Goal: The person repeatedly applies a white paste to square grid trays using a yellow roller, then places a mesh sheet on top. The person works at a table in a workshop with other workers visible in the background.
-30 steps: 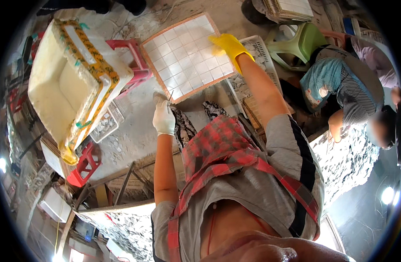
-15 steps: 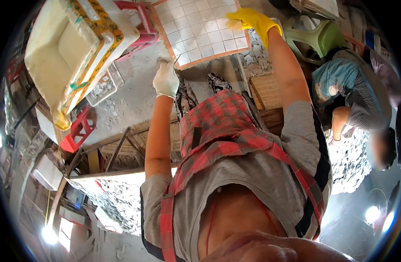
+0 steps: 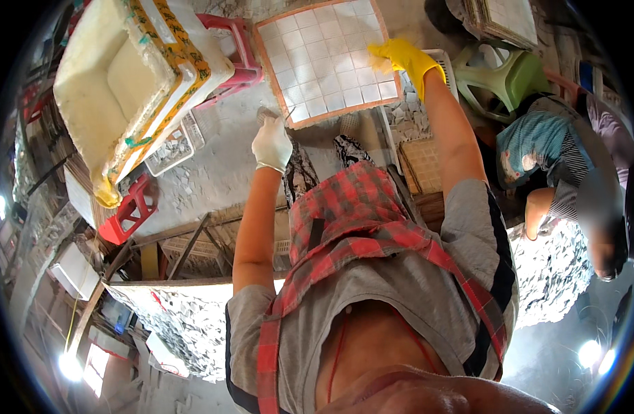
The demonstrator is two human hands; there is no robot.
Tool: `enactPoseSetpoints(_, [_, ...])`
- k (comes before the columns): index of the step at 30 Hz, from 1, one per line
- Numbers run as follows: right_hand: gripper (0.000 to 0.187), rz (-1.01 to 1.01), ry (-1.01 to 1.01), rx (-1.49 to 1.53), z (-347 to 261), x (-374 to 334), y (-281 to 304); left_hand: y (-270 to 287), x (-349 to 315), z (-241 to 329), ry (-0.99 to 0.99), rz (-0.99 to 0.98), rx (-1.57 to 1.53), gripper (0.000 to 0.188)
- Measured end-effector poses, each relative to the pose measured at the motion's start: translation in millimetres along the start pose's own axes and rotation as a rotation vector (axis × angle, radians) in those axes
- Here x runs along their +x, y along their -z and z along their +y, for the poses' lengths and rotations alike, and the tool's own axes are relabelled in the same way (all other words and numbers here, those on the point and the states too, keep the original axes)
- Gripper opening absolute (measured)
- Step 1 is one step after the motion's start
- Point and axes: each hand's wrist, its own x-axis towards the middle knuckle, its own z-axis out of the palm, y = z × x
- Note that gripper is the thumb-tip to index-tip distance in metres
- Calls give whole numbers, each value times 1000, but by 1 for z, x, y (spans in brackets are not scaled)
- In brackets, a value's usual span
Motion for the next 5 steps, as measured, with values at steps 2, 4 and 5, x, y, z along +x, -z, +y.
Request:
enactPoseSetpoints(2, [43, 4, -22, -41, 2, -1, 1, 5, 3, 5, 57, -112, 25, 31])
enactPoseSetpoints(4, [45, 57, -40, -136, -2, -6, 3, -1, 3, 1, 52, -112, 12, 33])
enactPoseSetpoints(5, [47, 74, -49, -188, -15, -14, -3, -4, 0, -3, 79, -151, 13, 47])
